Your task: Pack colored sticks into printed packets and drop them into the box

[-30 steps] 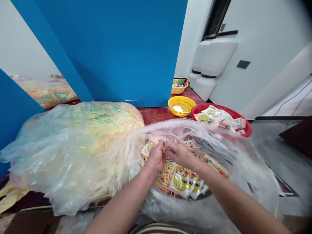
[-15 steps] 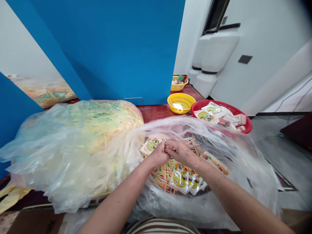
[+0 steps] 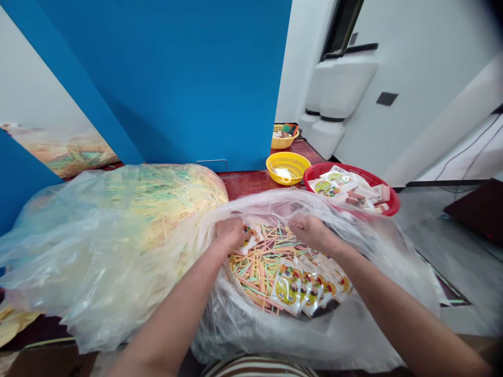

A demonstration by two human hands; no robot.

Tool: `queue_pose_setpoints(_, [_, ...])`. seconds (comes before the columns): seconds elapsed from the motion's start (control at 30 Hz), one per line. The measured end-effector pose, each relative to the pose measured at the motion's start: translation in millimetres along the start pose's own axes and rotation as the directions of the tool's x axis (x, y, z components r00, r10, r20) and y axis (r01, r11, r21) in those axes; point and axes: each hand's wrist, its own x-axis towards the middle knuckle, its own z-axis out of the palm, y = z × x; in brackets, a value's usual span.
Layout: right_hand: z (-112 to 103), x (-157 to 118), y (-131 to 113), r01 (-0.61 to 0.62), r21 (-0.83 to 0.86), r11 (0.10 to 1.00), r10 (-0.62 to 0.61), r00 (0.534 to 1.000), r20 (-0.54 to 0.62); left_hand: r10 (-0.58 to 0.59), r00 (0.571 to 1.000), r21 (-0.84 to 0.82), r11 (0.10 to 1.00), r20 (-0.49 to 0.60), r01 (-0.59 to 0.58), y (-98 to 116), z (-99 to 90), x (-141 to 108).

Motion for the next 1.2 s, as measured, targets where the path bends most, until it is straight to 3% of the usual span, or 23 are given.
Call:
queue_pose_setpoints(0.13, [-3.5, -5.0, 11.3, -0.171, 0.136, 0.976, 0.171, 0.985, 0.012, -0.009, 1.000, -0.005, 1.000, 0.001, 0.009, -3.8, -0.2, 1.5])
queue_pose_setpoints(0.3, [-0.8, -7.7, 14.3, -0.205, 0.240, 0.949, 0.207, 0.978, 0.017, 0.064, 0.994, 0.009, 0.998, 0.092, -0.065, -8.7, -15.2, -1.1])
queue_pose_setpoints(0.37, [-4.8, -7.0, 4.9, -0.234, 0.421, 0.876, 0.213, 0.972, 0.097, 0.099, 0.989, 0.001, 0.995, 0.113, -0.100, -5.9, -21.7, -2.9])
queue_pose_setpoints(0.47, [-6.0, -3.5, -13.1, -0.259, 0.698, 0.667, 0.148, 0.965, 0.216, 0.127, 0.986, -0.024, 0.992, 0.105, -0.125, 0.5, -23.9, -6.6])
queue_pose_setpoints(0.57, [5.0, 2.1, -25.3, -0.225, 0.782, 0.581, 0.095, 0.973, 0.210, 0.141, 0.987, -0.061, 0.989, 0.082, -0.137, 1.6, -16.4, -11.0])
queue_pose_setpoints(0.7, [24.7, 6.9, -31.7, -0.141, 0.745, 0.652, 0.076, 0.990, 0.121, 0.118, 0.990, -0.241, 0.966, 0.082, -0.095, -8.7, -3.9, -18.3])
queue_pose_setpoints(0.8, [29.9, 5.4, -38.3, -0.072, 0.713, 0.697, 0.062, 0.997, 0.040, 0.118, 0.989, -0.497, 0.866, 0.088, -0.059, -16.4, -3.0, -26.8])
queue_pose_setpoints(0.9, [25.8, 2.0, -48.4, 0.023, 0.642, 0.766, 0.045, 0.995, -0.090, 0.193, 0.978, -0.642, 0.761, 0.084, -0.095, -17.6, -11.3, -39.0])
queue_pose_setpoints(1.07, [17.1, 1.6, -59.7, 0.177, 0.483, 0.858, -0.065, 0.969, -0.239, 0.282, 0.958, -0.659, 0.730, 0.045, -0.184, -11.8, -24.6, -54.5])
queue_pose_setpoints(1.2, [24.8, 2.3, -57.2, 0.143, 0.472, 0.870, -0.066, 0.982, -0.177, 0.231, 0.972, -0.613, 0.773, 0.032, -0.163, -12.9, -18.6, -52.3])
